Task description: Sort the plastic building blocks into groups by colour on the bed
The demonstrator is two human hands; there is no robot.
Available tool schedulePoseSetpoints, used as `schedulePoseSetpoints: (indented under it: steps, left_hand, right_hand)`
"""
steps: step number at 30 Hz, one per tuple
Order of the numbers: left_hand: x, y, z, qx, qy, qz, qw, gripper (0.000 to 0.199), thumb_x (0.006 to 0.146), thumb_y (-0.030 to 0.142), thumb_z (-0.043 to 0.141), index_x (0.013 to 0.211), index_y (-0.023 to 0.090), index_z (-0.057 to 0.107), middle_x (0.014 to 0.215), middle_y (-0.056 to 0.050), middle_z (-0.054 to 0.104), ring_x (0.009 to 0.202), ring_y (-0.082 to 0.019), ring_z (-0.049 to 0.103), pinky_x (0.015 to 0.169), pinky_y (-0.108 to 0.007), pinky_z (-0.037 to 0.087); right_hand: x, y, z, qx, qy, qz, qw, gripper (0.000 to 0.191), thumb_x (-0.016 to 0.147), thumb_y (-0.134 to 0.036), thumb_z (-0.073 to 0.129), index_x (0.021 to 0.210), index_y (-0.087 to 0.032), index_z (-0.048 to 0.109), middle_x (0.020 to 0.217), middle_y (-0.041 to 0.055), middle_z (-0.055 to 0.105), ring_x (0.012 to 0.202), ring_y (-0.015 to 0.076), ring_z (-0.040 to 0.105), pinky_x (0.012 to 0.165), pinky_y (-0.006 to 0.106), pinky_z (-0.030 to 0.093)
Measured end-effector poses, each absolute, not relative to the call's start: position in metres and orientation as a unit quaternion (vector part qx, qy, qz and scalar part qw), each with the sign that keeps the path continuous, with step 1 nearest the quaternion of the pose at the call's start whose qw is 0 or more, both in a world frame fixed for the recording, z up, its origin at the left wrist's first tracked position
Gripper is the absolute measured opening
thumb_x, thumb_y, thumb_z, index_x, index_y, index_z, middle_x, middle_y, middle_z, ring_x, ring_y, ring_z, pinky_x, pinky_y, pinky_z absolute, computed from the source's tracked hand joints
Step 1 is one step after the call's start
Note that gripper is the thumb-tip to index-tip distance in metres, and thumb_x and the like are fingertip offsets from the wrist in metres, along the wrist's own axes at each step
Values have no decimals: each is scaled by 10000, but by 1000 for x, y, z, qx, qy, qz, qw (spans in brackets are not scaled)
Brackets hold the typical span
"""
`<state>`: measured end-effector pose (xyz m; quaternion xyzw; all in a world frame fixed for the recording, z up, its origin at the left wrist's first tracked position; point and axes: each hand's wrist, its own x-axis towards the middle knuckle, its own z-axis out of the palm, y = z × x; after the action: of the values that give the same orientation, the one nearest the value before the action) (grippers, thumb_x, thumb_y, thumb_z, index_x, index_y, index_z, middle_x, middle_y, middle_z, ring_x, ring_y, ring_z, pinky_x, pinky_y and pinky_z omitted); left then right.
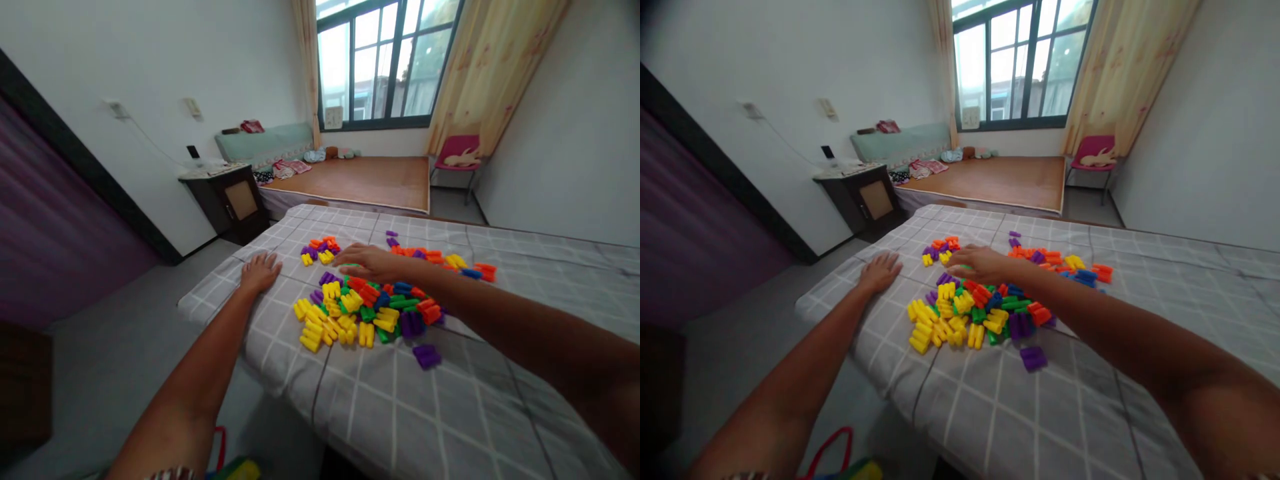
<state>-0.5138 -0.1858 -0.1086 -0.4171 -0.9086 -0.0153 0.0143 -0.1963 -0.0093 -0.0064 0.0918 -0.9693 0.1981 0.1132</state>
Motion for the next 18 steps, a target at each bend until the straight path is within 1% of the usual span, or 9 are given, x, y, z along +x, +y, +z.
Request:
schedulePoseSetpoints:
  steps: [2, 4, 6, 9, 12, 18]
  left_hand:
    - [-520, -184, -110, -426, -904, -11, 13, 641, 929, 598, 188, 1486, 302, 304, 1585, -71, 234, 1438, -319, 216, 1112, -605, 198]
    - [-524, -180, -109, -435, -900, -7, 10, 651, 928, 601, 171, 1495, 301, 284, 1592, -63, 211, 1445, -315, 199, 1116, -600, 189]
    - [-529, -178, -109, -442, -897, -3, 5, 656, 928, 603, 164, 1500, 301, 271, 1597, -58, 196, 1450, -311, 186, 1119, -595, 184]
    - [-535, -176, -110, -445, -895, -3, 4, 659, 926, 609, 159, 1501, 307, 266, 1597, -55, 196, 1451, -306, 182, 1123, -586, 182]
    - [-539, -176, -112, -450, -893, -6, 10, 665, 921, 620, 164, 1499, 308, 272, 1595, -57, 203, 1451, -307, 183, 1122, -581, 187]
    - [-541, -173, -113, -454, -891, -6, 11, 682, 916, 623, 150, 1501, 295, 275, 1593, -56, 211, 1449, -310, 184, 1121, -583, 191]
  right_hand:
    - [-231, -55, -16, 153, -967, 174, 106, 413, 953, -497, 391, 1209, -289, 640, 1275, 46, 625, 1222, 221, 514, 1043, 395, 355]
    - [-256, -89, -29, 184, -971, 134, 75, 438, 913, -555, 438, 1226, -308, 621, 1344, 34, 578, 1269, 267, 464, 1018, 441, 365]
    - [-268, -105, -42, 191, -975, 100, 50, 461, 868, -586, 491, 1203, -301, 630, 1364, 25, 561, 1287, 312, 429, 974, 439, 390]
    - [-261, -95, -55, 180, -980, 82, 23, 451, 846, -584, 519, 1178, -303, 636, 1298, 27, 605, 1170, 301, 512, 891, 399, 432]
    - [-231, -68, -57, 139, -987, 84, 10, 438, 837, -562, 540, 1173, -299, 640, 1226, 54, 635, 1053, 272, 568, 852, 394, 445]
    - [-142, -24, -49, 50, -989, 137, 12, 380, 826, -478, 600, 1139, -277, 677, 1172, 68, 648, 1044, 234, 589, 889, 358, 444]
